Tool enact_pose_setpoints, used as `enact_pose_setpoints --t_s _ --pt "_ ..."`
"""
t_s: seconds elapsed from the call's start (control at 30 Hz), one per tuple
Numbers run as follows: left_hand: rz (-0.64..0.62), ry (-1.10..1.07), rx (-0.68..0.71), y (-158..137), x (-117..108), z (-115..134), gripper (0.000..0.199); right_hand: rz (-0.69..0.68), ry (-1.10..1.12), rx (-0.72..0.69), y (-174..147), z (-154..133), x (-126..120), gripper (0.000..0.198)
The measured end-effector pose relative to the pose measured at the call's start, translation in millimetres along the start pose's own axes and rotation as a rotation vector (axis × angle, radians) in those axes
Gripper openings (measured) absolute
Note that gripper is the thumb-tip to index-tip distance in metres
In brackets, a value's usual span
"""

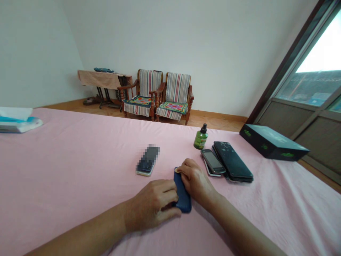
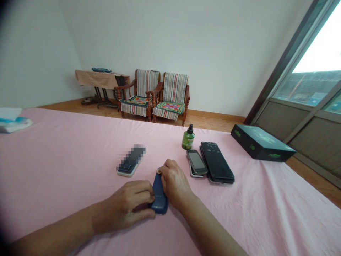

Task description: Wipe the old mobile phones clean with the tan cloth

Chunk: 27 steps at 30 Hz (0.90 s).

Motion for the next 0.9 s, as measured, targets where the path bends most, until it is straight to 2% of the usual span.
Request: enact_pose_setpoints --t_s 0.53,0.9 --pt "-0.011 0.012 -0.002 0.1 0.1 0.6 0.013 -0.006 0.017 0.024 2.7 6.4 -0.1 0.029" --pt "-0.003 0.011 0.001 0.0 0.6 -0.1 0.015 -0.069 0.074 0.04 3.4 4.6 -6.4 0.029"
Point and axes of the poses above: each hand's wrist, its own y-axis towards the middle knuckle, its own x-axis out of the palm, z = x × y, the point moved 3 cm from there along y, towards the middle knuckle, and after that the axes turned 15 degrees about -x, right-handed, at the moved point
